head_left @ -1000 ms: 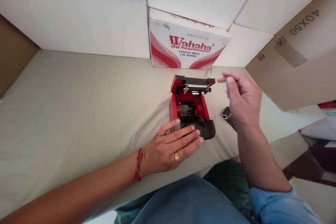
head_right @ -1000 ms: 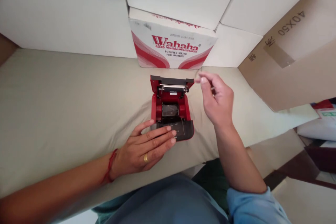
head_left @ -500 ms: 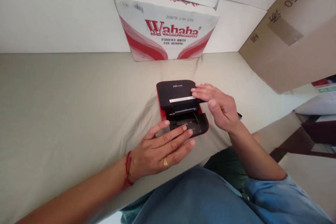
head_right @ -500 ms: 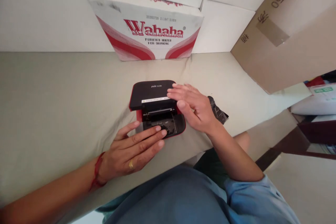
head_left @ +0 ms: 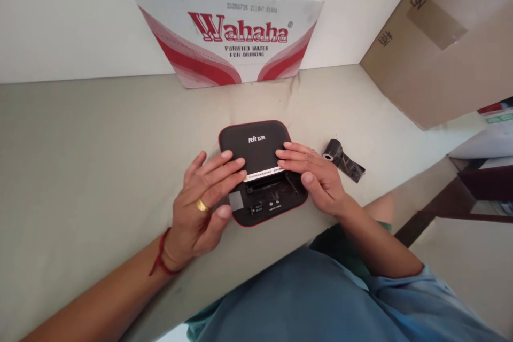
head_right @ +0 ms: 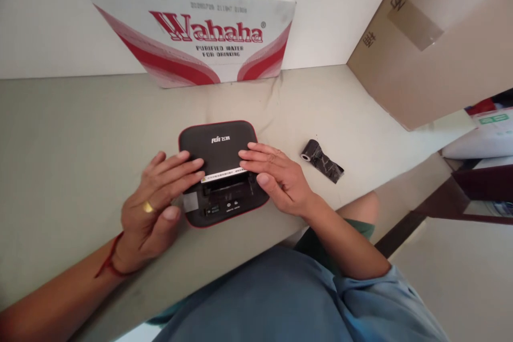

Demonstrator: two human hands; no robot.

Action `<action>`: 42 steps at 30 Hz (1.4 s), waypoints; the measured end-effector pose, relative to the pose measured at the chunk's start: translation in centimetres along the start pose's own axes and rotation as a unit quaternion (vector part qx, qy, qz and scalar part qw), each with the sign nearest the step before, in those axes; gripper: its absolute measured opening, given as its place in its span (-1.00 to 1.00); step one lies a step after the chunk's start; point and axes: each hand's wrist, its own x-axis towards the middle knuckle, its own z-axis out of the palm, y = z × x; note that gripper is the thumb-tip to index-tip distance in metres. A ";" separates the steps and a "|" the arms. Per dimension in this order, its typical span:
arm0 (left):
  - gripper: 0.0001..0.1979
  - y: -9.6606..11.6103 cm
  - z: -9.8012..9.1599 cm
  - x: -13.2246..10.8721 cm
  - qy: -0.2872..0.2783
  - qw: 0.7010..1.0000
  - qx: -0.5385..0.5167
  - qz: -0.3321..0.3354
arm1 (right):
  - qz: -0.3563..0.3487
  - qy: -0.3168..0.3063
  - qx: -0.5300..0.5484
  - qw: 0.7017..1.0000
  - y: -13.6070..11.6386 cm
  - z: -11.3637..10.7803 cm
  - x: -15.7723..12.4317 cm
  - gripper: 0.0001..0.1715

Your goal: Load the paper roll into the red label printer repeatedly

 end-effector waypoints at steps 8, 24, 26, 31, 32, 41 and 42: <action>-0.43 -0.7 0.5 0.5 0.015 0.999 -0.026 0.016 | 0.034 0.010 -0.032 0.999 -0.5 0.6 -0.4 -0.35; 0.17 -0.9 2.4 0.0 -0.037 0.813 -0.491 -0.310 | -0.125 0.003 -0.136 0.983 -4.9 0.9 -4.2 -0.39; 0.22 -0.7 2.2 0.1 -0.042 0.802 -0.496 -0.330 | -0.121 0.002 -0.131 0.984 -4.9 0.8 -4.5 -0.41; 0.29 -1.0 2.1 -0.1 -0.064 0.815 -0.462 -0.343 | -0.121 -0.008 -0.126 0.985 -4.8 0.3 -4.0 -0.49; 0.30 -1.0 2.1 -0.1 -0.070 0.820 -0.456 -0.339 | -0.123 -0.013 -0.126 0.984 -4.8 0.1 -3.8 -0.49; 0.28 -0.8 2.4 0.7 -0.071 0.833 -0.461 -0.298 | -0.009 -0.015 -0.114 0.993 -5.8 -1.3 1.6 -0.55; 0.28 -0.9 2.5 0.6 -0.070 0.828 -0.466 -0.303 | 0.038 -0.035 -0.141 0.989 -6.0 -1.2 2.8 -0.57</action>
